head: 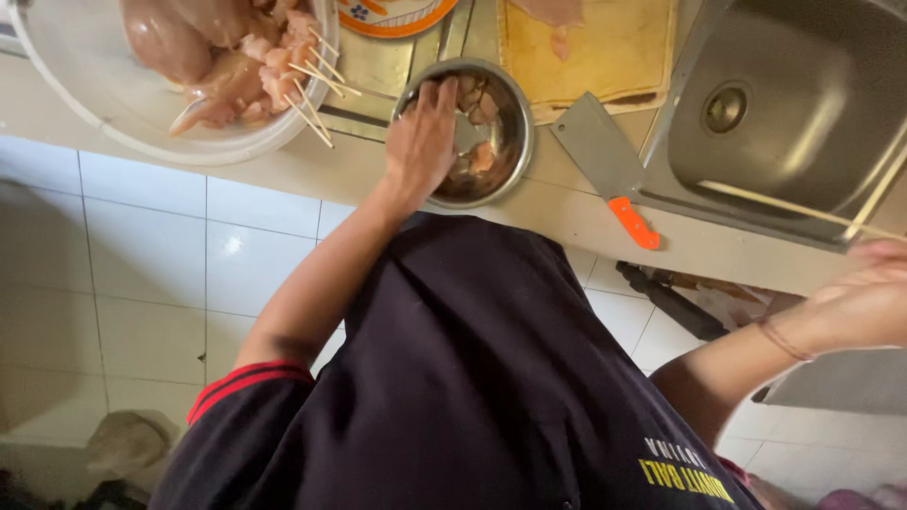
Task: The person assembles chicken skewers by picking up small pieces of raw chicken from a metal bowl and threading them onto wooden skewers. The person uses a cleaver to cut larger pieces of chicken on a cutting board into smaller chunks before skewering them. Completed skewers are placed into a white bowl.
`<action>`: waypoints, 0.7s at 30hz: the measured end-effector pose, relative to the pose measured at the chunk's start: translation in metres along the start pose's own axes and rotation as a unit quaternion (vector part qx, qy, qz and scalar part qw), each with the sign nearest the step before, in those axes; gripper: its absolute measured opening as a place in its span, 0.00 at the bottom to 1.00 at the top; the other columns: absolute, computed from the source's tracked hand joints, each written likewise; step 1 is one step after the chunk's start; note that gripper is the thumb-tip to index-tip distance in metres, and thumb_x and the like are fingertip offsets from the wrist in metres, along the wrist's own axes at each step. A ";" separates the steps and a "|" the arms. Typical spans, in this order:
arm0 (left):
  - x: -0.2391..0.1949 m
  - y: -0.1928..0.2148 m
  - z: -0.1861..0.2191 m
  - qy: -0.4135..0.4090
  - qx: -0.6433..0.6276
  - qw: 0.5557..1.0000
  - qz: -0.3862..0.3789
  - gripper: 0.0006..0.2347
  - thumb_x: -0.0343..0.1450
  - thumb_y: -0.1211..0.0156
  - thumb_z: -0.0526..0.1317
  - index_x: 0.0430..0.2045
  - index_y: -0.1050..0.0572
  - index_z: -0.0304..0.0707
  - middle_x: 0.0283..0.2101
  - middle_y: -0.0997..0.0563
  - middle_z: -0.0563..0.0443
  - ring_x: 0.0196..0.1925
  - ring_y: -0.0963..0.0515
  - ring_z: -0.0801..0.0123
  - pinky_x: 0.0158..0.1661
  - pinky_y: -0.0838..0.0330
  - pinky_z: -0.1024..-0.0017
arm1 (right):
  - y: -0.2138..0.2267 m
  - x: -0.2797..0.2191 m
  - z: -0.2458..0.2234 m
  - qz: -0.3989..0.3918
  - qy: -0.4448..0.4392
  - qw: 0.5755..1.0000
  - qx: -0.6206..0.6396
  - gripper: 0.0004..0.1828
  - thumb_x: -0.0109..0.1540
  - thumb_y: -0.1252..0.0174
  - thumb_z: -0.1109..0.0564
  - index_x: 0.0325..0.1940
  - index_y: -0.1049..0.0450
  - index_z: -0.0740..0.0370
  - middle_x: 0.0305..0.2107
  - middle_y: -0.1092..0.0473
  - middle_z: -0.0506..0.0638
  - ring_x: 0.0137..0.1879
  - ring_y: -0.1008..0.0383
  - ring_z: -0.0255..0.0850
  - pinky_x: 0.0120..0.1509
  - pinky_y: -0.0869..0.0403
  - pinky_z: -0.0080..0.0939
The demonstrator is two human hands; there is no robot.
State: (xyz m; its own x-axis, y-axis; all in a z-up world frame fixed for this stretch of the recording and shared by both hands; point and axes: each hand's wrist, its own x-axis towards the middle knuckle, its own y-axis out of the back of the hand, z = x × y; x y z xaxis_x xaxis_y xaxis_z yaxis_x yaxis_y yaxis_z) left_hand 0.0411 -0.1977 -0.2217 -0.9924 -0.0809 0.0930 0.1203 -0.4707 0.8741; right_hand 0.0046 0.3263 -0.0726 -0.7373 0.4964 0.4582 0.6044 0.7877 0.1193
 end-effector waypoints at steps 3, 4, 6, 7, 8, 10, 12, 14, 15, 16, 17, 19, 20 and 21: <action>0.012 -0.024 -0.005 0.008 0.068 0.998 -0.019 0.12 0.67 0.39 0.36 0.44 0.26 0.39 0.44 0.21 0.43 0.36 0.16 0.56 0.28 0.22 0.61 | -0.013 -0.032 -0.022 -0.016 0.014 1.000 -0.012 0.21 0.71 0.60 0.60 0.27 0.28 0.66 0.26 0.24 0.63 0.24 0.25 0.42 0.29 0.24 0.39; 0.014 -0.029 -0.006 0.007 0.080 0.997 -0.021 0.09 0.68 0.38 0.39 0.40 0.25 0.41 0.43 0.22 0.45 0.37 0.16 0.57 0.27 0.22 0.61 | -0.019 -0.043 -0.029 -0.006 -0.010 1.000 0.010 0.19 0.72 0.57 0.62 0.29 0.28 0.68 0.26 0.25 0.63 0.23 0.25 0.43 0.27 0.25 0.40; 0.018 -0.035 -0.008 0.005 0.092 0.995 -0.034 0.07 0.70 0.39 0.37 0.41 0.25 0.41 0.45 0.22 0.46 0.40 0.16 0.59 0.30 0.21 0.62 | -0.032 -0.055 -0.044 -0.026 -0.032 0.999 0.036 0.15 0.73 0.53 0.66 0.33 0.28 0.70 0.27 0.26 0.63 0.23 0.26 0.44 0.26 0.26 0.43; 0.019 -0.036 -0.008 0.005 0.097 0.994 -0.041 0.07 0.71 0.40 0.36 0.41 0.24 0.42 0.46 0.22 0.46 0.42 0.17 0.59 0.31 0.21 0.63 | -0.038 -0.063 -0.048 -0.057 -0.029 0.997 0.040 0.13 0.74 0.51 0.68 0.34 0.28 0.71 0.28 0.27 0.63 0.23 0.27 0.45 0.27 0.25 0.44; 0.020 -0.037 -0.008 -0.001 0.092 0.995 -0.043 0.07 0.71 0.39 0.36 0.41 0.24 0.43 0.46 0.22 0.46 0.42 0.17 0.59 0.32 0.21 0.62 | -0.042 -0.066 -0.052 -0.088 -0.026 0.995 0.044 0.12 0.75 0.48 0.70 0.36 0.29 0.71 0.30 0.28 0.63 0.24 0.27 0.45 0.27 0.25 0.46; 0.022 -0.033 -0.008 -0.011 0.080 0.996 -0.044 0.08 0.70 0.39 0.37 0.41 0.23 0.45 0.46 0.23 0.45 0.43 0.18 0.57 0.33 0.21 0.62 | -0.050 -0.079 -0.052 -0.089 -0.100 0.988 0.082 0.06 0.74 0.49 0.70 0.44 0.26 0.71 0.29 0.28 0.59 0.28 0.26 0.43 0.28 0.25 0.41; 0.022 -0.025 -0.007 -0.017 0.047 0.997 -0.055 0.11 0.66 0.37 0.39 0.41 0.23 0.44 0.45 0.23 0.43 0.44 0.18 0.55 0.33 0.21 0.60 | -0.058 -0.089 -0.046 -0.102 -0.181 0.970 0.125 0.05 0.74 0.47 0.70 0.50 0.25 0.72 0.32 0.26 0.58 0.31 0.25 0.42 0.30 0.25 0.37; 0.021 -0.014 -0.005 -0.022 -0.005 0.998 -0.050 0.13 0.65 0.36 0.41 0.42 0.23 0.42 0.44 0.23 0.41 0.43 0.19 0.52 0.33 0.22 0.58 | -0.065 -0.107 -0.035 -0.099 -0.281 0.943 0.150 0.06 0.72 0.46 0.71 0.51 0.24 0.74 0.37 0.24 0.59 0.35 0.24 0.41 0.36 0.24 0.36; 0.020 -0.010 -0.004 -0.024 -0.040 0.998 -0.041 0.13 0.66 0.36 0.41 0.43 0.23 0.42 0.43 0.23 0.41 0.42 0.19 0.51 0.33 0.22 0.57 | -0.068 -0.118 -0.030 -0.083 -0.335 0.926 0.152 0.08 0.70 0.46 0.70 0.52 0.24 0.74 0.38 0.24 0.59 0.36 0.23 0.40 0.40 0.23 0.36; 0.019 -0.005 -0.003 -0.026 -0.075 0.996 -0.031 0.13 0.67 0.37 0.41 0.44 0.23 0.41 0.42 0.22 0.40 0.41 0.20 0.51 0.33 0.23 0.56 | -0.069 -0.131 -0.026 -0.075 -0.363 0.914 0.163 0.08 0.71 0.46 0.69 0.52 0.24 0.75 0.38 0.24 0.60 0.37 0.23 0.41 0.42 0.22 0.35; 0.019 -0.002 -0.002 -0.036 -0.133 0.990 -0.020 0.10 0.70 0.38 0.40 0.44 0.23 0.40 0.41 0.22 0.42 0.42 0.20 0.53 0.36 0.23 0.57 | -0.069 -0.142 -0.023 -0.067 -0.390 0.902 0.174 0.09 0.72 0.46 0.68 0.53 0.23 0.77 0.38 0.24 0.61 0.38 0.22 0.42 0.43 0.22 0.35; 0.018 0.006 0.001 -0.056 -0.249 0.967 -0.001 0.06 0.75 0.41 0.39 0.43 0.24 0.39 0.40 0.21 0.45 0.42 0.20 0.58 0.41 0.24 0.59 | -0.068 -0.159 -0.017 -0.076 -0.433 0.873 0.211 0.08 0.70 0.47 0.70 0.51 0.24 0.77 0.39 0.25 0.62 0.41 0.20 0.44 0.49 0.19 0.37; 0.017 0.010 0.002 0.007 -0.403 0.913 -0.065 0.06 0.77 0.46 0.38 0.42 0.25 0.38 0.38 0.22 0.47 0.38 0.22 0.62 0.38 0.26 0.64 | -0.065 -0.166 -0.014 -0.079 -0.454 0.858 0.228 0.08 0.70 0.47 0.70 0.51 0.25 0.78 0.39 0.25 0.63 0.43 0.20 0.45 0.52 0.18 0.37; 0.014 0.015 0.004 0.068 -0.543 0.828 -0.127 0.06 0.79 0.50 0.37 0.41 0.25 0.36 0.36 0.24 0.50 0.35 0.23 0.66 0.34 0.28 0.68 | -0.062 -0.173 -0.012 -0.120 -0.443 0.866 0.200 0.08 0.69 0.48 0.70 0.50 0.25 0.77 0.39 0.25 0.63 0.43 0.19 0.45 0.50 0.18 0.38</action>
State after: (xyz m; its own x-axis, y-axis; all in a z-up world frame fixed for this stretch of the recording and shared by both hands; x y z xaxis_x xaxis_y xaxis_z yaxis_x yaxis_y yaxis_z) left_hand 0.0292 -0.2018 -0.2056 -0.9861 0.0782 -0.1463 -0.0651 -0.9936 -0.0923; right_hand 0.0987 0.1870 -0.1484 -0.8765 0.2458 -0.4138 0.3788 0.8827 -0.2780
